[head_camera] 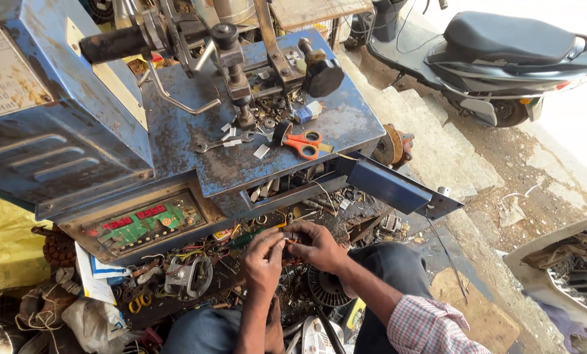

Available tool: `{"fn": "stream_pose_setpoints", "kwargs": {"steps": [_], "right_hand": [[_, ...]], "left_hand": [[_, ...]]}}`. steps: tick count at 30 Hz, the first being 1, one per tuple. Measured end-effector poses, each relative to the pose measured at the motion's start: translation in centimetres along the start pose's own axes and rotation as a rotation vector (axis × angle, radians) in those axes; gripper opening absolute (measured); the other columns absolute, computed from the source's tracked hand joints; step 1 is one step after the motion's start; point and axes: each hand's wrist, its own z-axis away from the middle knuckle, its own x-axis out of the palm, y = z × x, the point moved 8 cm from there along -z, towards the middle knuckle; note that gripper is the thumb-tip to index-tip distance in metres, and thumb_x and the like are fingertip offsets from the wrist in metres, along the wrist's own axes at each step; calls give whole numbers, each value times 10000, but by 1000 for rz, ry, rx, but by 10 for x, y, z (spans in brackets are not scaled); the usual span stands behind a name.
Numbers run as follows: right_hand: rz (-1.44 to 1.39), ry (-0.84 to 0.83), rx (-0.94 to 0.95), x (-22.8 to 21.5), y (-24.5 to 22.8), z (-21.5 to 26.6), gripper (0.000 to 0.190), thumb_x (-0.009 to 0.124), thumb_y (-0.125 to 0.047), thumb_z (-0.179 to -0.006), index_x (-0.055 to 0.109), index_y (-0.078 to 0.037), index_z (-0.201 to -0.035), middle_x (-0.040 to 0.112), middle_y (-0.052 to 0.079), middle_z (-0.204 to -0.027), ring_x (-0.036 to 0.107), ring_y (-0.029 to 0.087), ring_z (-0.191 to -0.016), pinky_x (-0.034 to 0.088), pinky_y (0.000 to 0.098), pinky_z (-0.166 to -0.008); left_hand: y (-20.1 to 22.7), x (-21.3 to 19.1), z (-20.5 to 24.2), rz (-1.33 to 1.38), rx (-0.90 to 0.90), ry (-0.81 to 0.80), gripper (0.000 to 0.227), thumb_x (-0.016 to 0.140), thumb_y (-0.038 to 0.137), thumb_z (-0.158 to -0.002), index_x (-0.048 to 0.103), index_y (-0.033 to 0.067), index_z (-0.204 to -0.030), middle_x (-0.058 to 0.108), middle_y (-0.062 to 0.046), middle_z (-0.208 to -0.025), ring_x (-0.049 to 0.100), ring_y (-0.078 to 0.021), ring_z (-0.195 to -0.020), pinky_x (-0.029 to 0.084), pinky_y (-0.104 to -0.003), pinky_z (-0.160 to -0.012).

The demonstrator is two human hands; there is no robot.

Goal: The person sits on the floor and repairs a circular motor stator by hand, using a screwdriver and scissors to adjust and trim copper windings. The person repeatedly picks up and sets down the stator while manipulating the wires.

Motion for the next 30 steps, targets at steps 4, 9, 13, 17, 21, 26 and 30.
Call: {"fn": "stream_pose_setpoints", "kwargs": {"steps": [4,9,13,17,21,26,30], "right_hand": [[27,4,-92,-4,-5,-2,373,739,-35,-878,693,-29,-1247,712,88,-1148,710,146,-950,624,294,-804],[108,58,-82,-7,-5,-1,353,757,-60,-875,718,-55,-1226,727,92,-1147,727,178,-974,632,310,-842],[106,41,-109,-4,-13,-3,349,762,-70,-879,719,-53,-1225,731,96,-1148,729,176,-995,632,310,-868],[122,37,-118,-4,-18,2,369,768,-106,-869,698,-51,-1227,727,107,-1133,734,185,-972,635,314,-857],[216,50,-273,4,-35,9,366,781,-152,-873,716,-36,-1213,727,124,-1125,737,196,-976,624,314,-849],[209,130,-299,11,-35,18,335,773,-219,-912,732,-35,-1189,733,116,-1040,741,179,-891,640,299,-762],[229,207,-285,10,-26,19,324,789,-225,-897,740,-19,-1143,737,111,-984,752,174,-832,646,300,-706]], "left_hand": [[24,9,12,-328,316,-39,251,690,15,-905,756,46,-1145,703,-174,-1253,682,-363,-1181,581,-436,-1005],[34,17,28,-572,448,-79,351,650,10,-896,706,10,-1243,631,-220,-1365,603,-464,-1249,531,-523,-1048],[33,15,27,-560,407,-121,436,640,5,-846,682,3,-1280,626,-228,-1380,575,-465,-1269,512,-538,-1050],[30,8,24,-360,328,-22,352,615,36,-933,690,43,-1277,635,-187,-1378,619,-401,-1292,532,-488,-1093],[-24,-1,12,-5,-238,-75,352,665,146,-941,676,76,-1286,714,-121,-1241,715,-280,-1108,597,-379,-944],[-30,-8,4,67,-200,-174,264,751,166,-892,769,82,-1142,772,-101,-1160,736,-238,-1085,579,-360,-933],[-36,-6,11,110,-215,-155,240,768,151,-872,786,86,-1102,783,-92,-1140,744,-237,-1075,586,-357,-931]]}}
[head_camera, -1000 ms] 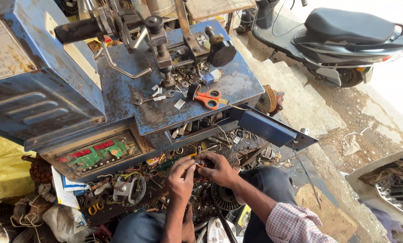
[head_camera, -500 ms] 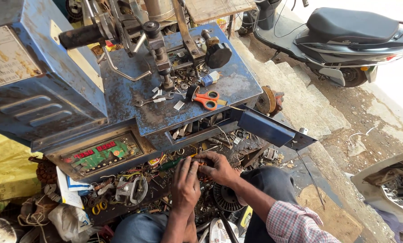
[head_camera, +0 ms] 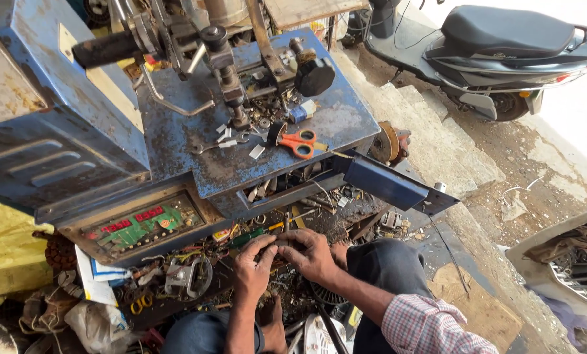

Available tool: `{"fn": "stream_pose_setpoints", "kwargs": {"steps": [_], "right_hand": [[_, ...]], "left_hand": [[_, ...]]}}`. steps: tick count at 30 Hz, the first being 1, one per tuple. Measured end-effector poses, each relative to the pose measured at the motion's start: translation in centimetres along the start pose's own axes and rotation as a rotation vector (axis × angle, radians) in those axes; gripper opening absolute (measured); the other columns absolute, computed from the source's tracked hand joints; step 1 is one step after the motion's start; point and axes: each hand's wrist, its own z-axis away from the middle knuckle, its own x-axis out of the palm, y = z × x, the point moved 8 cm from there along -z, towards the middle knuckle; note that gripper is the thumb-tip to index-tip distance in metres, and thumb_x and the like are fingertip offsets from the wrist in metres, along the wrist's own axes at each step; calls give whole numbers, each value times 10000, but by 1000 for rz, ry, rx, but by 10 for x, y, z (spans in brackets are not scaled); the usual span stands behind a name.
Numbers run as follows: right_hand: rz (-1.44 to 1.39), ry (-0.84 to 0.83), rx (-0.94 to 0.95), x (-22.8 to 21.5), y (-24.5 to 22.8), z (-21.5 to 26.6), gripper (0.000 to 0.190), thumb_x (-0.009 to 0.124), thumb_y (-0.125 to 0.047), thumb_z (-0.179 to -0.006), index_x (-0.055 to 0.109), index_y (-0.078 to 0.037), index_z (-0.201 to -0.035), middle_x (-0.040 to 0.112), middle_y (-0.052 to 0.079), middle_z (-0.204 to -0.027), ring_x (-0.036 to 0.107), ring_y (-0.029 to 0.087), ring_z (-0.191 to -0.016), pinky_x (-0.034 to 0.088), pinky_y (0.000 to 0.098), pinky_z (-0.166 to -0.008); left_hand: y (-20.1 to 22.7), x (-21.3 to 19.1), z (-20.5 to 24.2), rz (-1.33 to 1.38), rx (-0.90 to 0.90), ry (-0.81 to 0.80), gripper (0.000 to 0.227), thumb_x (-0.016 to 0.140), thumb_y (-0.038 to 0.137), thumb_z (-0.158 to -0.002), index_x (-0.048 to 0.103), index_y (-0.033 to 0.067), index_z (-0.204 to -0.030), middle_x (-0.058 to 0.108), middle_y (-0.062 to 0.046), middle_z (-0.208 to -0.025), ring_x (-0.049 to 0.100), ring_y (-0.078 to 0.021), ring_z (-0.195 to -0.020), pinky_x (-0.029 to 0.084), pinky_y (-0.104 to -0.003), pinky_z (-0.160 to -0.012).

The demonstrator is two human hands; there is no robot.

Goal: The person sits on the floor and repairs a circular motor stator by hand, using a screwdriver and scissors to adjust and trim copper windings. The person repeatedly picks up and sets down the stator while manipulating the wires.

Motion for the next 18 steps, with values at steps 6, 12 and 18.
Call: {"fn": "stream_pose_setpoints", "kwargs": {"steps": [6,12,18], "right_hand": [[-157,-68,204,4,8,-5,367,782,-249,-879,733,-34,-1172,724,102,-1090,755,188,-881,658,310,-730],[56,-113,231,-6,11,-2,574,881,-197,-742,694,-135,-1281,678,73,-1296,690,226,-1118,590,381,-937],[-305,-206,387,9,33,4,492,792,-16,-811,648,-48,-1279,721,92,-1197,720,181,-1056,616,324,-952]], "left_hand": [[-2,3,-6,15,1,32,233,764,118,-866,786,69,-1093,783,-99,-1123,744,-231,-1058,589,-345,-930],[1,6,1,123,63,13,251,754,67,-893,752,21,-1140,780,-134,-1142,742,-248,-1063,559,-339,-947],[12,-7,8,44,80,42,216,737,30,-901,754,57,-1114,761,-106,-1161,726,-239,-1105,569,-353,-970]]}}
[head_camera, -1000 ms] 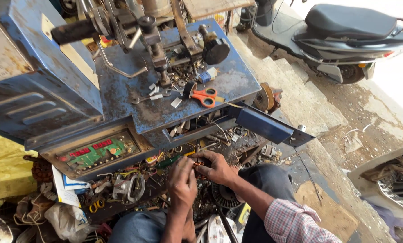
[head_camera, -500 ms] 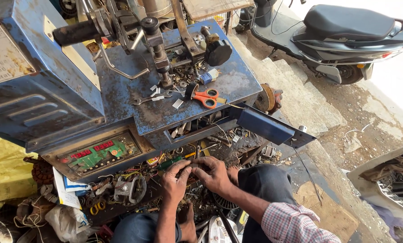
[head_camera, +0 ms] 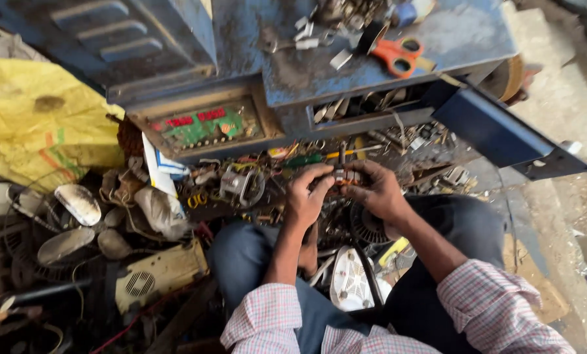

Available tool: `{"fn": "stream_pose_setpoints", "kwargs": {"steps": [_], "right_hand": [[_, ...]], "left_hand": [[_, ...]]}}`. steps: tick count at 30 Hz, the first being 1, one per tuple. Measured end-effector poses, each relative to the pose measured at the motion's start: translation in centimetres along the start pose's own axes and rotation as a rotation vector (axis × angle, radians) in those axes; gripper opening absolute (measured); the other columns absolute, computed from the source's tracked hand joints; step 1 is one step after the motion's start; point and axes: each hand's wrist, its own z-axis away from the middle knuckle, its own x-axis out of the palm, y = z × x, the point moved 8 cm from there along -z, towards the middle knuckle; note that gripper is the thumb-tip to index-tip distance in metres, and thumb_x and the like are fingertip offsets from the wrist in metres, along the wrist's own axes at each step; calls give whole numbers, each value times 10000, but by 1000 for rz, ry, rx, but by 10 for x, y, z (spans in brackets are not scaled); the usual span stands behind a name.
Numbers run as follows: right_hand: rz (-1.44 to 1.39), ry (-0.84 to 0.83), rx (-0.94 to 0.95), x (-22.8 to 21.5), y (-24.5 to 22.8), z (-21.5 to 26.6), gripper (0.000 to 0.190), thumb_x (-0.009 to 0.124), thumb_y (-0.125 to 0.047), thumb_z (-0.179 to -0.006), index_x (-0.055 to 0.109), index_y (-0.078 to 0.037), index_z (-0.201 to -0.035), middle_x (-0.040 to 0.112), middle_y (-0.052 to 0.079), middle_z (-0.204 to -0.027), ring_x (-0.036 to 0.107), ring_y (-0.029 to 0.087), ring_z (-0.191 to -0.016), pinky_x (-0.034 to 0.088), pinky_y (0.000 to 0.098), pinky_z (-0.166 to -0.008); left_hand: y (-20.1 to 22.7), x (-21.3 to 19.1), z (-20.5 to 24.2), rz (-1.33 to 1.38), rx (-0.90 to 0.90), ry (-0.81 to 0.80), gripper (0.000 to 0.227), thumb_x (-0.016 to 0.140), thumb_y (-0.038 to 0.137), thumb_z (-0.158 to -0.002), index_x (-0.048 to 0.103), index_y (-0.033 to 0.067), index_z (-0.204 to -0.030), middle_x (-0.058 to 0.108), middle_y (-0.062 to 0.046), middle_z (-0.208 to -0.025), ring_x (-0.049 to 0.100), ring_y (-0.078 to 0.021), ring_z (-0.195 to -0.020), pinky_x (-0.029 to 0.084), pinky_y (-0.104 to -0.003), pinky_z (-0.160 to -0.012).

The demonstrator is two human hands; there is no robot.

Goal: The person sits on the floor and repairs a circular motor stator by hand, using a screwdriver and scissors to adjust and trim copper windings. The person repeatedly picks up and sets down the stator while manipulating the wires.

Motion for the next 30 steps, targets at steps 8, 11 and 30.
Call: {"fn": "stream_pose_setpoints", "kwargs": {"steps": [8,11,30], "right_hand": [[69,0,-55,3,-14,-5,424,732,-7,-874,648,-13,-1290,762,105,-1123,757,163,-975,644,292,-919],[146,32,-28,1,-12,-6,418,744,-7,-870,658,-21,-1279,746,90,-1139,749,153,-964,651,281,-884],[-1,5,-123,-2,0,-11,275,677,-67,-997,619,28,-1248,700,77,-1050,655,113,-898,571,269,-803]], "left_hand": [[40,2,-1,-195,224,12,224,695,-36,-895,772,99,-1055,704,-116,-1228,705,-296,-1126,590,-369,-944],[30,4,0,-172,169,20,217,673,-62,-926,748,83,-1069,699,-118,-1229,710,-297,-1125,594,-367,-944],[29,10,-10,-170,289,-12,224,616,-112,-914,698,70,-1014,682,-118,-1193,702,-305,-1094,608,-371,-932]]}}
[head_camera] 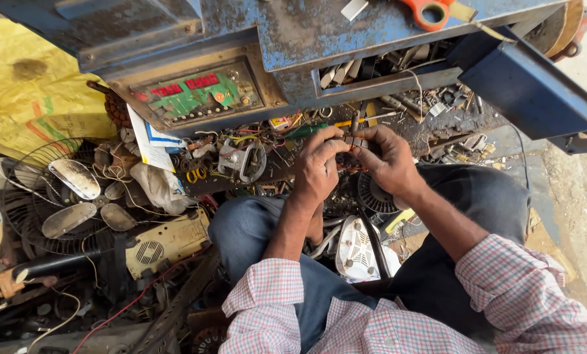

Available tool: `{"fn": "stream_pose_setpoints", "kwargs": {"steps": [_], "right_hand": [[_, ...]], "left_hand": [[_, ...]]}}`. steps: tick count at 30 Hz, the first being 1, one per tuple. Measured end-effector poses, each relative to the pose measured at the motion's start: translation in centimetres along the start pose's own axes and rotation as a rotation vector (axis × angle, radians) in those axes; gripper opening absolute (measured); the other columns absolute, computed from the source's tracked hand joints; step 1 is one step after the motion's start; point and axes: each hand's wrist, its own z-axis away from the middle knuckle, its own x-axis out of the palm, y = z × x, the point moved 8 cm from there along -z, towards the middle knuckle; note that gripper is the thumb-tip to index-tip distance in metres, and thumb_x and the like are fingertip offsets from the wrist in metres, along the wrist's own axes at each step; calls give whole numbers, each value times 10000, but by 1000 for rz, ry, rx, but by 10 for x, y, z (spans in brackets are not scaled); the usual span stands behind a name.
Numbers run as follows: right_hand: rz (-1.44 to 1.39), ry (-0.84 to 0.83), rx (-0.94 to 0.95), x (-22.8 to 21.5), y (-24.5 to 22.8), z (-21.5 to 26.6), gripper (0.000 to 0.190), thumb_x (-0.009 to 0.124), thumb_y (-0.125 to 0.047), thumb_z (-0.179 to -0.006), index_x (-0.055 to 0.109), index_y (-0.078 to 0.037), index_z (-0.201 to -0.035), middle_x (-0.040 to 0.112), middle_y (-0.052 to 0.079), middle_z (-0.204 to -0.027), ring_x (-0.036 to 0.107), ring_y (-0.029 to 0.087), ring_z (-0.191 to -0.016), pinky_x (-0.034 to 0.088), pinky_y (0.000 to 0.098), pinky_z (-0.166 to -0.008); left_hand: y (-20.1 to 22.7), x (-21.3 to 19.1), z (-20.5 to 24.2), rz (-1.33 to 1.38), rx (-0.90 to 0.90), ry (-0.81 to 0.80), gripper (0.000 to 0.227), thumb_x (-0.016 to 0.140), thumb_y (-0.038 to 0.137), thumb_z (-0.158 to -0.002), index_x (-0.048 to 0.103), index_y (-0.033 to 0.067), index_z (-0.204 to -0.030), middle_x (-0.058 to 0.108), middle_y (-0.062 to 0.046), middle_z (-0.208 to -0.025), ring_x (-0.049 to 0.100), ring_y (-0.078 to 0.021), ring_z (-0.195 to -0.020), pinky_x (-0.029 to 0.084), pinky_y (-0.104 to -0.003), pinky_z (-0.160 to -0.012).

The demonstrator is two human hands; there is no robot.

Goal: The person sits on the floor and repairs a circular motor stator by hand, using a screwdriver and scissors to adjust and trim copper windings. The person repeatedly picks up and sets down the stator while manipulating the wires.

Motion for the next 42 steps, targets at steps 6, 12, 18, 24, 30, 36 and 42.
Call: {"fn": "stream_pose_setpoints", "kwargs": {"steps": [6,12,18,24,30,36,42], "right_hand": [[20,25,7,-3,1,1,291,648,-91,-1001,607,22,-1267,707,88,-1071,677,116,-925,583,278,-809],[-94,-8,31,-1,-5,2,322,639,-116,-980,608,3,-1278,709,90,-1128,681,136,-979,593,291,-859],[158,40,-13,-7,-2,2,308,664,-130,-975,661,-55,-1273,718,84,-1138,665,161,-993,567,335,-877],[150,-42,44,1,-8,4,348,692,-195,-935,687,-91,-1266,748,85,-1128,687,183,-935,596,360,-830],[303,-20,-141,4,-23,3,345,733,-192,-930,694,-62,-1248,736,85,-1186,699,210,-1063,577,379,-914],[226,-35,180,-1,-1,1,365,681,-220,-944,681,-100,-1289,744,81,-1036,671,209,-822,595,377,-760],[130,-35,-75,-1,-14,3,323,699,-213,-962,678,-52,-1241,735,41,-1068,693,121,-935,590,310,-838]], "left_hand": [[12,-3,-4,-83,-8,17,252,620,-118,-875,712,68,-1017,697,-128,-1236,697,-327,-1153,588,-401,-990],[70,-30,-35,-32,61,112,207,631,-83,-895,691,10,-1069,687,-169,-1210,678,-352,-1159,557,-438,-1009],[89,-82,-123,-316,272,331,133,581,-7,-1014,652,13,-1124,687,-171,-1143,685,-350,-1110,547,-451,-1008],[21,-76,-223,-431,-16,256,172,728,130,-905,753,82,-1069,696,-153,-1009,679,-371,-938,545,-457,-827],[2,-66,-228,-502,-122,189,162,817,251,-827,779,104,-883,666,-158,-943,666,-380,-859,525,-491,-739],[9,-68,-227,-586,-83,183,131,755,198,-930,737,68,-938,656,-149,-1023,663,-386,-892,521,-504,-772],[15,-68,-224,-560,-103,182,128,769,179,-900,748,55,-916,649,-124,-1022,671,-339,-902,530,-454,-789]]}}
